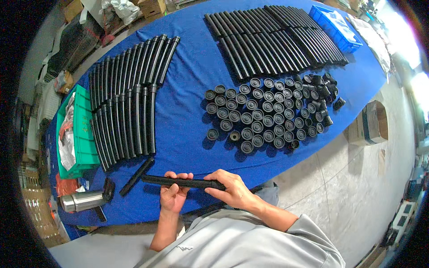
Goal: The person assembles black plastic components and end caps by hand at a workstation.
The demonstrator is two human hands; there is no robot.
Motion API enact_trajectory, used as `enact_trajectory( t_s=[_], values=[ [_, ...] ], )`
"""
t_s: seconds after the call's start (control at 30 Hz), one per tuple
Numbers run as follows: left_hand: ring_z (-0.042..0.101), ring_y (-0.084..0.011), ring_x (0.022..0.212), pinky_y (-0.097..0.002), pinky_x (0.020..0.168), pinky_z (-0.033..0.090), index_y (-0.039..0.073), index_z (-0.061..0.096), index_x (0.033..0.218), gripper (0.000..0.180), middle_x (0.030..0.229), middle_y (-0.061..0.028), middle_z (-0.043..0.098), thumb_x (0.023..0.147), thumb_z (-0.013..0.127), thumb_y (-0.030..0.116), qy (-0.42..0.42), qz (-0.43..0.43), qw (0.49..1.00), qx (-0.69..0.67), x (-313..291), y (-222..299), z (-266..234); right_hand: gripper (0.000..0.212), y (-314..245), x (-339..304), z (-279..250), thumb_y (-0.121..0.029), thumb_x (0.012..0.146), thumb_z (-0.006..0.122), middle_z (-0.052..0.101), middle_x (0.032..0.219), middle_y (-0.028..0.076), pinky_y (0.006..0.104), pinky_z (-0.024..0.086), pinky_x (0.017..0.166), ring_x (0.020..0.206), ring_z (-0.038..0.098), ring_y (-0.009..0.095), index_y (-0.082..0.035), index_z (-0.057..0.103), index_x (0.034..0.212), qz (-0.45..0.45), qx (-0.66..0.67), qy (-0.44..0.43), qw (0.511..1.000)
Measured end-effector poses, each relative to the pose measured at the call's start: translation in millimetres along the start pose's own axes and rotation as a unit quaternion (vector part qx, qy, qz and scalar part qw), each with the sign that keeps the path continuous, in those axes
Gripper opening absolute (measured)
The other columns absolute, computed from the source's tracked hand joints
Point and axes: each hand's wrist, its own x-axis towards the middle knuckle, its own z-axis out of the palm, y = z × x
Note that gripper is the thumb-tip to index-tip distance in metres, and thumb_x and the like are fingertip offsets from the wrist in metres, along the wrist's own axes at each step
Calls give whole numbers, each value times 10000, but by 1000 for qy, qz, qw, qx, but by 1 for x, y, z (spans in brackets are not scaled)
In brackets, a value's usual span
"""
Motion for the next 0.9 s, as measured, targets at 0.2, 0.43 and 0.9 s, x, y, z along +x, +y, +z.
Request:
enact_trajectory(
  t_s=[0.2, 0.43, 0.9],
  values=[
    [564, -398, 1198, -513, 1002, 510, 61, 536, 1144, 347, 1196, -236, 621, 845, 710, 40, -15, -18, 1000, -1, 1, 1, -1, 298, 0, -2, 1, -121, 824, 741, 642, 921, 139, 352, 522, 725, 837, 649, 292, -1, 630, 1074, -83, -40, 25, 995],
    [567, -399, 1191, -510, 992, 518, 47, 535, 1136, 320, 1194, -243, 615, 856, 690, 28, 0, -26, 1000, 1, 3, 2, 11, 336, 7, -7, 2, -123, 833, 746, 659, 919, 112, 312, 539, 708, 821, 670, 209, -5, 617, 1119, -31, -48, 22, 998],
    [581, -396, 1173, -510, 988, 521, 57, 538, 1121, 311, 1170, -235, 630, 856, 699, 42, -8, -9, 1000, 4, 1, 0, 0, 309, 3, -9, 3, -120, 829, 734, 639, 936, 123, 342, 504, 706, 817, 643, 259, -20, 634, 1103, 42, 19, 1, 999]
  ],
)
